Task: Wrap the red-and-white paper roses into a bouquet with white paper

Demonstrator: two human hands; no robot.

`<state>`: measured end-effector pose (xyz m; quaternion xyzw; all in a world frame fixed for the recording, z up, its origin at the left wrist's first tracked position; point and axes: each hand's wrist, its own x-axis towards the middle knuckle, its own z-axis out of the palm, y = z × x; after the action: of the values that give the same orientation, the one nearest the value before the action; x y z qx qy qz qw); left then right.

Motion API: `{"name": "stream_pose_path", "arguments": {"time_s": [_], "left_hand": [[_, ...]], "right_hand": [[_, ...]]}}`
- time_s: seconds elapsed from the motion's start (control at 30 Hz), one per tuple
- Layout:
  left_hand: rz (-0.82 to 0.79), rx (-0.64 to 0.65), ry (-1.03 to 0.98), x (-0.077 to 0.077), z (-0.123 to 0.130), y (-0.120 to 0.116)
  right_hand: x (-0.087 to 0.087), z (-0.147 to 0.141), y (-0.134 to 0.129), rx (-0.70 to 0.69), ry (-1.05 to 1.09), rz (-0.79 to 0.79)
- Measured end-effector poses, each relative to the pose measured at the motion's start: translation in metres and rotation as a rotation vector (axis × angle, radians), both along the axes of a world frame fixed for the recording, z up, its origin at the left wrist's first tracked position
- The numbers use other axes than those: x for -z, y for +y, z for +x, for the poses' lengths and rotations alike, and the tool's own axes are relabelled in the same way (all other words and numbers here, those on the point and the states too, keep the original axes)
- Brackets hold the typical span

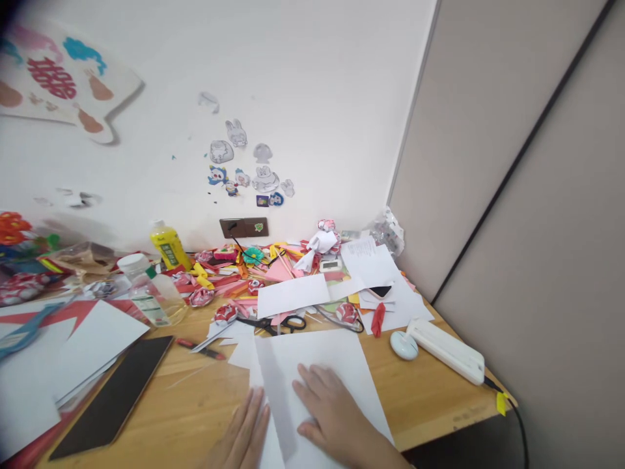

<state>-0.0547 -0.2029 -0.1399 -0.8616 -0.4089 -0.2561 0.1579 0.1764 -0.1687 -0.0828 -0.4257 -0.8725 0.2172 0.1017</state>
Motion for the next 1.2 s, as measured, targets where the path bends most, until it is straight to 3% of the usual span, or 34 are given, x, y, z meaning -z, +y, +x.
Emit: {"name": "stream_pose_path", "arguments": {"time_s": [0.2,0.3,0.4,0.6,0.87,1.03,1.2], "left_hand": [[0.172,0.130,0.177,-0.003,0.028,0.005],[0.235,0.161,0.215,-0.007,0.033,0.005],[0.269,0.135,0.250,-0.006,0.031,0.002],[0.324,0.047,0.282,0.011,0.030,-0.004],[0.321,0.091,0.299,0.014,0.035,-0.002],[0.342,-0.010,0.095,0.021,0.046,-0.002],[0.323,0.052,0.324,0.009,0.032,0.004]], "right_hand": [[-0.013,0.020,-0.002,0.012,-0.020,0.010],[-0.022,0.005,0.006,0.034,0.003,0.096],[-0.027,-0.020,0.017,-0.064,0.014,0.200],[-0.018,-0.043,0.032,-0.227,-0.023,0.251],[-0.013,-0.041,0.037,-0.303,-0.048,0.252],[-0.009,-0.042,0.047,-0.314,-0.034,0.200],[-0.008,-0.057,0.063,-0.334,-0.050,0.194]]}}
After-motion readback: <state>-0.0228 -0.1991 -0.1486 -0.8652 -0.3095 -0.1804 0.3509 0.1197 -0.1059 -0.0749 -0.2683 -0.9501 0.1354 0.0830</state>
